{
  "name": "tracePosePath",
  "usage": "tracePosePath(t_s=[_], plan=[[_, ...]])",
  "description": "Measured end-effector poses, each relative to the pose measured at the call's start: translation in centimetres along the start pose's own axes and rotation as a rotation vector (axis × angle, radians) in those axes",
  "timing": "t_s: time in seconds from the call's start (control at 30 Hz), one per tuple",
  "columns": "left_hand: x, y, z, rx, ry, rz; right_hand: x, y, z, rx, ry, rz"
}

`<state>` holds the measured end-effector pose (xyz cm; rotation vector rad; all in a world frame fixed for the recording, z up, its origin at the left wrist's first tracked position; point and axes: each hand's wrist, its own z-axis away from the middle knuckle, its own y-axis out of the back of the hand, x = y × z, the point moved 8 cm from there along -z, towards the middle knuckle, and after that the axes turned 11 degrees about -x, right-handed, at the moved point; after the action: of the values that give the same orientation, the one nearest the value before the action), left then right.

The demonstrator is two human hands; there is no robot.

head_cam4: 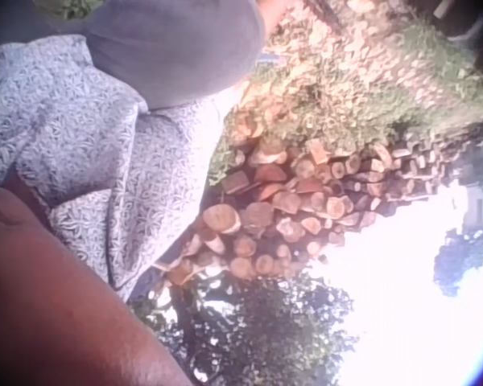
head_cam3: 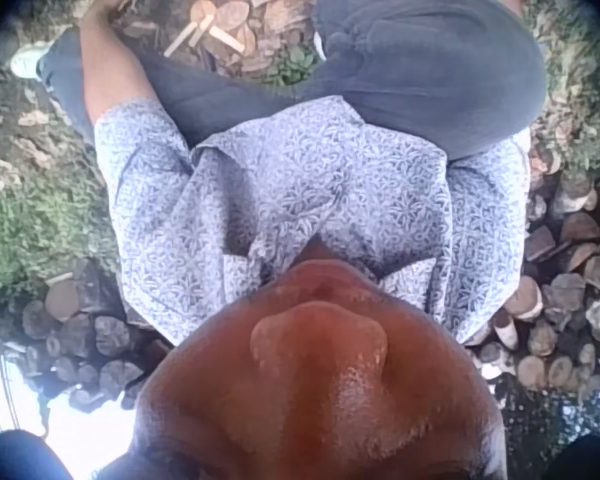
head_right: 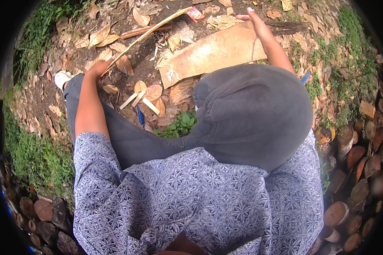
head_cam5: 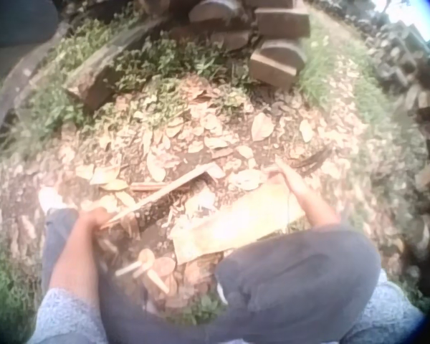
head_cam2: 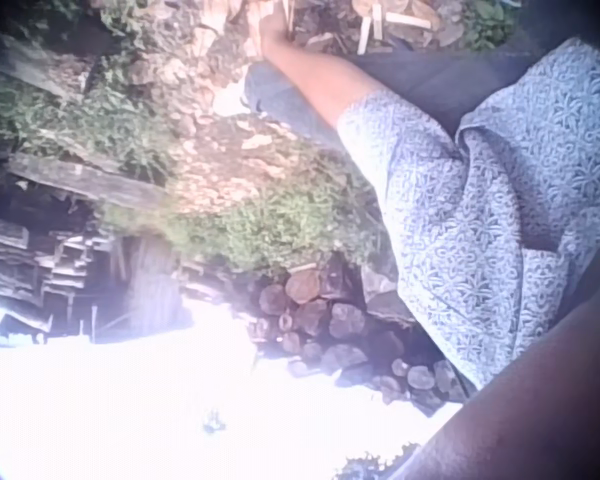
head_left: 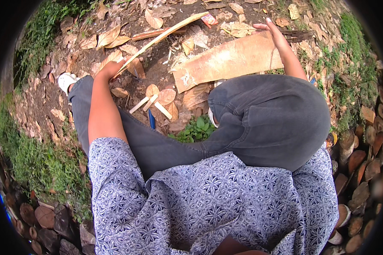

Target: The person uses a red knife to split a piece of wood, then sits on the ground to further process the wood. They use a green knife to shave and shape the wood, followed by a blue tool to refine the edges. The person handles multiple wood pieces and tools throughout the task.

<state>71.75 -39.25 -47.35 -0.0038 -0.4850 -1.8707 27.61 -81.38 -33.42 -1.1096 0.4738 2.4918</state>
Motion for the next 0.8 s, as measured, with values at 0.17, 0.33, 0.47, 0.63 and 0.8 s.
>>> tracePosePath(t_s=[0.17,0.33,0.47,0.63,0.8], plan=[[0.7,1.0,0.1,0.144,-0.056,-0.051,1.0,2.0,1.2,0.389,-0.052,0.094],[1.0,2.5,1.9,0.317,-0.087,-0.137,-0.3,-0.3,3.5,-0.05,-0.122,-0.116],[4.9,4.5,4.8,0.507,-0.052,-0.181,3.5,2.0,3.0,-0.024,-0.078,-0.063],[2.6,6.6,8.5,0.696,0.097,-0.132,1.6,-1.1,3.0,0.084,-0.141,-0.03],[0.3,7.4,9.2,0.851,0.229,-0.127,2.8,-1.1,1.5,0.306,-0.028,0.022]])
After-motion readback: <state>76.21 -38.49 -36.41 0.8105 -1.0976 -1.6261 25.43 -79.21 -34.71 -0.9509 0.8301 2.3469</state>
